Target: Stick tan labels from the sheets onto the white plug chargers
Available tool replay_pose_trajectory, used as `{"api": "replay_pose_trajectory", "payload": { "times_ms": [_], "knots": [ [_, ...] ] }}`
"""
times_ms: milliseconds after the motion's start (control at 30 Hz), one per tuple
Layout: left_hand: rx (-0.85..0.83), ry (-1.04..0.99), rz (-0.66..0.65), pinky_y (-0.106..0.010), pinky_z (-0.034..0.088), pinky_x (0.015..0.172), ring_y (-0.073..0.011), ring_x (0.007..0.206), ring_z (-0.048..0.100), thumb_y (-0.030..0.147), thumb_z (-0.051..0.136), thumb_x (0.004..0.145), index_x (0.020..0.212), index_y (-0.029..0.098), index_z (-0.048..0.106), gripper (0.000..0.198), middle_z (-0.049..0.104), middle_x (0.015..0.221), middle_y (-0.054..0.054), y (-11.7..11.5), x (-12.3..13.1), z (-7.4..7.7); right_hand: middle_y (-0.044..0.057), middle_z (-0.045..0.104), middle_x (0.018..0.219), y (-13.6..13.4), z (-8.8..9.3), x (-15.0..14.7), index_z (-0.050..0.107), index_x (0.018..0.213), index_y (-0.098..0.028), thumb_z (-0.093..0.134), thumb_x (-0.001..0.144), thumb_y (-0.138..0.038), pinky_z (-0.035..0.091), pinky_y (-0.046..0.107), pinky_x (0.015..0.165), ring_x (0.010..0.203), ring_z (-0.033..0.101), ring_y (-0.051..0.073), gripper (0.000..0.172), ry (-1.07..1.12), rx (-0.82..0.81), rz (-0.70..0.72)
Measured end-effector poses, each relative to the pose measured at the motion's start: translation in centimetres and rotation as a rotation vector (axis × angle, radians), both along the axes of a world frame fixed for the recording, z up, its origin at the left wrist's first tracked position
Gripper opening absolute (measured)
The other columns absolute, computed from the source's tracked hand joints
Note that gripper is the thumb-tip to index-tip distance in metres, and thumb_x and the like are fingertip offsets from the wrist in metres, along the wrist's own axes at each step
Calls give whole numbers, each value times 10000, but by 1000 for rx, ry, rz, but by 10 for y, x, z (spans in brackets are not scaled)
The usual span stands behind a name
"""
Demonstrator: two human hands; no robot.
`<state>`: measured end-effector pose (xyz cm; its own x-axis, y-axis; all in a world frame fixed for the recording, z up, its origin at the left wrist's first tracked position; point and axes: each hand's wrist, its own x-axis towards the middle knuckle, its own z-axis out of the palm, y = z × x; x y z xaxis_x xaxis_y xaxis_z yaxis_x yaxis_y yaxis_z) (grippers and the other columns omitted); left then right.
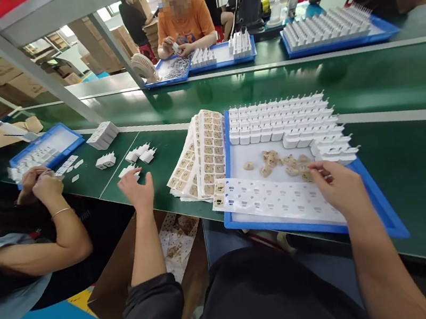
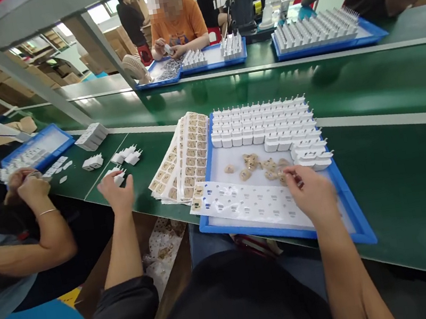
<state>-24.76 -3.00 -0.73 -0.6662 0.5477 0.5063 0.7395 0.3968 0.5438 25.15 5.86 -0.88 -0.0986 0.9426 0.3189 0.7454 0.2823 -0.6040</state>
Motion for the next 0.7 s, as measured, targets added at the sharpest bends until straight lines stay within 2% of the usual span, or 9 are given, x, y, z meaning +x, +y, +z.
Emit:
{"api": "replay_pose_trajectory", "payload": {
  "times_ms": [67, 100, 167, 200, 267, 333, 400, 567, 700],
  "knots": [
    [-36, -1, -175, -374, 487, 891, -240, 1001, 605, 350, 633, 873, 1044, 195, 654, 231, 671, 1044, -68, -1, 42, 9, 72, 747, 897, -5, 5, -19, 714, 1002, -211, 546, 908, -323, 523, 344, 638, 687, 658, 209, 222, 1, 11, 114],
    [-72, -7, -309, -343, 492, 837, -225, 943, 621, 380, 615, 890, 1032, 202, 673, 235, 689, 1007, -63, -3, 65, 14, 71, 750, 930, -9, 8, -33, 707, 1012, -213, 537, 923, -311, 533, 349, 660, 722, 668, 214, 215, -3, 9, 193],
    [-172, -95, -491, -293, 486, 726, -177, 768, 630, 397, 570, 921, 991, 217, 685, 224, 714, 920, -37, -7, 107, 23, 80, 751, 999, -16, 13, -65, 687, 1047, -209, 531, 944, -287, 550, 388, 762, 850, 681, 250, 203, -52, 12, 361],
    [-226, -143, -547, -282, 480, 692, -161, 706, 624, 398, 563, 924, 973, 221, 683, 219, 720, 888, -27, -9, 124, 26, 93, 747, 1045, -20, 15, -82, 672, 1080, -198, 523, 950, -262, 544, 419, 832, 948, 673, 279, 208, -96, 18, 425],
    [-312, -237, -575, -277, 479, 665, -149, 643, 624, 395, 556, 925, 958, 225, 673, 209, 730, 857, -16, -12, 146, 27, 122, 731, 1107, -24, 17, -112, 650, 1116, -173, 524, 956, -240, 514, 470, 923, 1073, 627, 331, 215, -195, 7, 506],
    [-361, -320, -555, -293, 500, 680, -162, 654, 649, 401, 559, 923, 977, 224, 666, 214, 740, 868, -25, -15, 156, 22, 148, 718, 1131, -26, 16, -132, 630, 1146, -145, 525, 945, -193, 492, 493, 945, 1085, 606, 349, 231, -263, -24, 522],
    [-368, -428, -559, -311, 529, 692, -179, 689, 676, 411, 562, 923, 1041, 217, 656, 246, 746, 904, -45, -17, 157, 15, 152, 716, 1102, -25, 14, -141, 617, 1149, -136, 525, 919, -133, 487, 480, 929, 1059, 602, 340, 248, -266, -52, 524],
    [-229, -759, -673, -273, 549, 589, -197, 782, 696, 449, 633, 881, 1229, 202, 588, 429, 728, 972, -78, -16, 155, 0, 86, 705, 957, -21, 14, -131, 608, 1070, -185, 523, 907, -109, 486, 394, 835, 964, 608, 278, 199, -81, -78, 544],
    [-154, -861, -708, -231, 520, 584, -165, 782, 665, 415, 769, 760, 1220, 188, 580, 547, 682, 979, -64, -11, 157, 0, 68, 700, 917, -24, 15, -125, 611, 1017, -196, 541, 896, -105, 474, 385, 810, 917, 611, 267, 167, -53, -80, 535]
  ]
}}
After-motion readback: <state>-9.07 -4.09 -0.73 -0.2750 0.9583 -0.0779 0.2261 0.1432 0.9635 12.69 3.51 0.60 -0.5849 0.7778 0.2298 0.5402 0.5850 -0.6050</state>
